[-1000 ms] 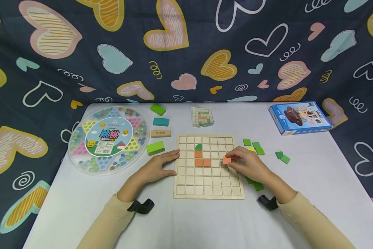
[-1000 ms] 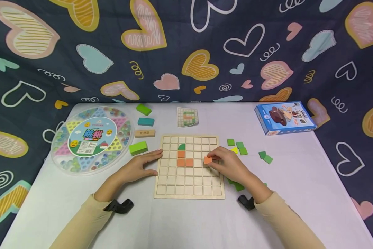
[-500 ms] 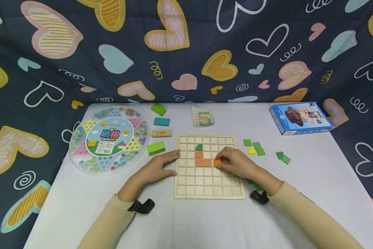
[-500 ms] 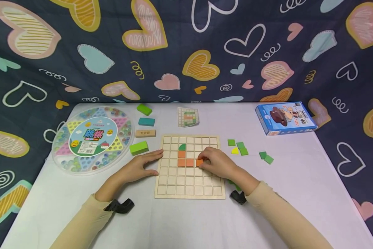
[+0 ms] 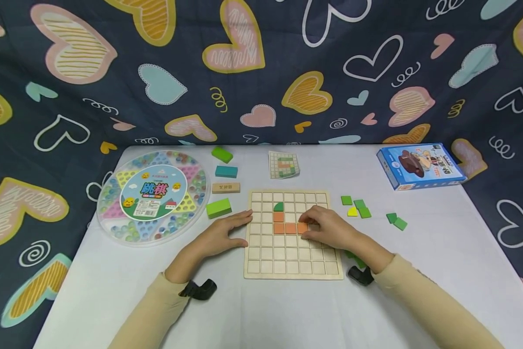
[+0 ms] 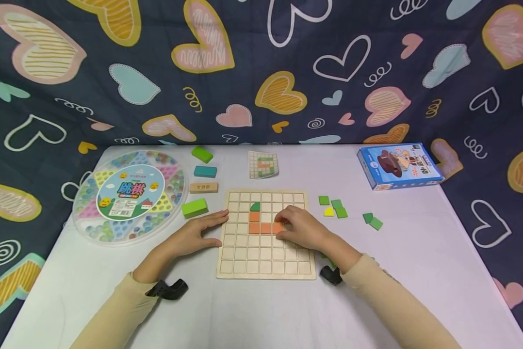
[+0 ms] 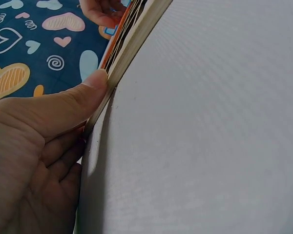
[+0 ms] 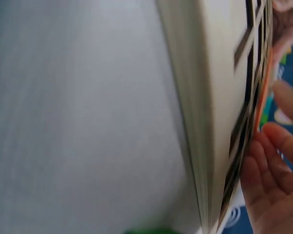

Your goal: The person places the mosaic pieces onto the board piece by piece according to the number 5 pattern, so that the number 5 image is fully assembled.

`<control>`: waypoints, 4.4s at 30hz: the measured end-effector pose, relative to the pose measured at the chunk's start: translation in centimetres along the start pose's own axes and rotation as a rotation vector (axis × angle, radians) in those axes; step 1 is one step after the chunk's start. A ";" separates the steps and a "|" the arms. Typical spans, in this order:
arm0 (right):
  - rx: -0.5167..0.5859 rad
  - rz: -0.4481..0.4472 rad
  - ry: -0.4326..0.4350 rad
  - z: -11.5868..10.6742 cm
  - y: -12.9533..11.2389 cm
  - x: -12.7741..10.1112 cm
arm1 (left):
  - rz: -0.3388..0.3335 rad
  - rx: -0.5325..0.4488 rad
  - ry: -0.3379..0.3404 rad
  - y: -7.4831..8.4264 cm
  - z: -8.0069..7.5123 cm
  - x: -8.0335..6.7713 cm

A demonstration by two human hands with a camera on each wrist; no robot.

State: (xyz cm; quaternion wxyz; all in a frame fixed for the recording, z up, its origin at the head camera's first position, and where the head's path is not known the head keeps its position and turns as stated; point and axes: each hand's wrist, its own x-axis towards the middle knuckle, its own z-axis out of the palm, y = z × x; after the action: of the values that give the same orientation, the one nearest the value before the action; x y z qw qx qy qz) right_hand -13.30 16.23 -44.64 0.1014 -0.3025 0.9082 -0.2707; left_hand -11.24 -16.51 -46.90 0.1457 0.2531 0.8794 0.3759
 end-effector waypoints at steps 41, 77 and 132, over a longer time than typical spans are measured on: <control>0.214 0.388 -0.099 -8.2 10.6 -0.7 | 0.014 -0.006 -0.003 -0.1 0.2 -0.1; 0.097 0.395 -0.027 -7.6 11.3 -0.3 | 0.007 0.016 -0.007 0.1 -0.2 0.2; 0.021 -0.024 -0.074 -1.6 0.9 6.5 | 0.012 -0.006 0.001 -0.2 0.2 -0.1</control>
State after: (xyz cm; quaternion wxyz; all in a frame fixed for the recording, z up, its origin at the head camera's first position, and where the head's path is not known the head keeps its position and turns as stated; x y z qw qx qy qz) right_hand -19.45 13.54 -43.96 0.1348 -0.3220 0.8973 -0.2702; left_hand -11.12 -16.61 -47.17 0.1439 0.2577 0.8768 0.3796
